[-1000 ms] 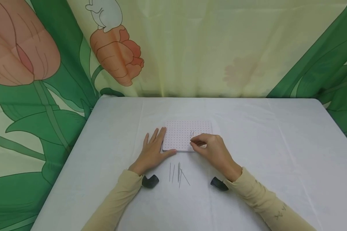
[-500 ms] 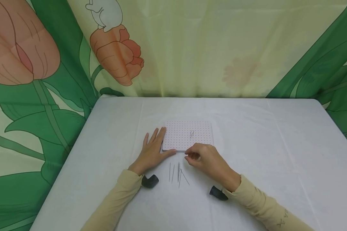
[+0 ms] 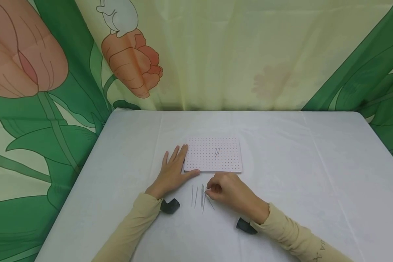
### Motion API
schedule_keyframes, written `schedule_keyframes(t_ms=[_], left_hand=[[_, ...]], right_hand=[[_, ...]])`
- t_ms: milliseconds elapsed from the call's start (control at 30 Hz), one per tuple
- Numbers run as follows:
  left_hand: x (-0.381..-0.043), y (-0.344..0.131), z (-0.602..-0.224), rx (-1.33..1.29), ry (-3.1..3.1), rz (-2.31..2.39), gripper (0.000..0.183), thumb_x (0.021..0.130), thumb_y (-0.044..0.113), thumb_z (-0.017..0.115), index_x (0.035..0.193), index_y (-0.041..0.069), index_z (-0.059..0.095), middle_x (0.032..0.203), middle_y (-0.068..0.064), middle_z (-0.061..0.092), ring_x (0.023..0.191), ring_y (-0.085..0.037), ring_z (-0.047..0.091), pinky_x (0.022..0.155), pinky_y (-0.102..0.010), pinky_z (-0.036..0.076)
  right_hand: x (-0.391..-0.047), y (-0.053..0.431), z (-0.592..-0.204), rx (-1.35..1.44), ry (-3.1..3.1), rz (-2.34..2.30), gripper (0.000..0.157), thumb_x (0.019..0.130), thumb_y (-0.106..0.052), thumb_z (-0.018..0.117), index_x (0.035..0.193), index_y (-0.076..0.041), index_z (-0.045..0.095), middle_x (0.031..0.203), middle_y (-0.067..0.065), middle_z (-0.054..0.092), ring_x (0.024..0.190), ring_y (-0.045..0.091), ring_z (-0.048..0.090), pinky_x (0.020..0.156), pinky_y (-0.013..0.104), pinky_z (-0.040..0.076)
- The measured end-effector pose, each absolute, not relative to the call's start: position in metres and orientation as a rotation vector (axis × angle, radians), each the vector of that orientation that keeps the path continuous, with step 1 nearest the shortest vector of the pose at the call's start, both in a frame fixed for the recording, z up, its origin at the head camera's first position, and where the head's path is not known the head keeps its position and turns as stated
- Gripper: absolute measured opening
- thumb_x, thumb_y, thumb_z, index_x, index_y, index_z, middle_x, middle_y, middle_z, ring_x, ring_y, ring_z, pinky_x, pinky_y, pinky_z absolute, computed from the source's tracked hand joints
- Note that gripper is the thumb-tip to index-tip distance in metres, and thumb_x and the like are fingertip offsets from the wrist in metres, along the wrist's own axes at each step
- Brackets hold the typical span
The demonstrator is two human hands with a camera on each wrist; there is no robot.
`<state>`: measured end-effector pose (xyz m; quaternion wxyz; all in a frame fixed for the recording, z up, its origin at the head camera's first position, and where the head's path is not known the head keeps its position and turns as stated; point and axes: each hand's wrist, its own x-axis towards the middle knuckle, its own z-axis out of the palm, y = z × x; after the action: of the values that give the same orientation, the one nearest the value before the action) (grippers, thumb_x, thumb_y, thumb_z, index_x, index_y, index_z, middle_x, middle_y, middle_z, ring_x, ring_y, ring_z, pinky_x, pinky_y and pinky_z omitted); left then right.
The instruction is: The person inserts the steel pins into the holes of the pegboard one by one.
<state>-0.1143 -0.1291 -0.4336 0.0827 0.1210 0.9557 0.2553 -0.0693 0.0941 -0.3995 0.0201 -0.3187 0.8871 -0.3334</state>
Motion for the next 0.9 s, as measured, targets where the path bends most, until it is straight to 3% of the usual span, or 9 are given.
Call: schedule_keyframes(t_ms=[467, 900], left_hand=[[-0.1159, -0.1299, -0.4366, 0.373, 2.864, 0.76, 0.102, 0.09, 0.063, 0.06, 0.161, 0.011, 0.007, 0.167, -0.004, 0.011, 0.155, -0.022, 0.0, 0.122, -0.05, -0.009], [-0.1146, -0.1291, -0.4348, 0.366, 2.869, 0.768, 0.101, 0.09, 0.061, 0.061, 0.161, 0.011, 0.008, 0.167, -0.004, 0.012, 0.155, -0.023, 0.001, 0.122, -0.05, -0.009]], right_hand=[[-0.0664, 0.0893, -0.4057, -0.924, 2.659, -0.951, 0.009, 0.08, -0.014, 0.081, 0.083, -0.009, 0.075, 0.072, -0.008, 0.065, 0.064, 0.0, 0.056, 0.061, 0.017, 0.049], [-0.0722, 0.0876, -0.4072, -0.971, 2.684, -0.879, 0.008, 0.079, -0.002, 0.077, 0.075, -0.009, 0.074, 0.066, -0.008, 0.064, 0.061, -0.002, 0.05, 0.057, 0.016, 0.046]])
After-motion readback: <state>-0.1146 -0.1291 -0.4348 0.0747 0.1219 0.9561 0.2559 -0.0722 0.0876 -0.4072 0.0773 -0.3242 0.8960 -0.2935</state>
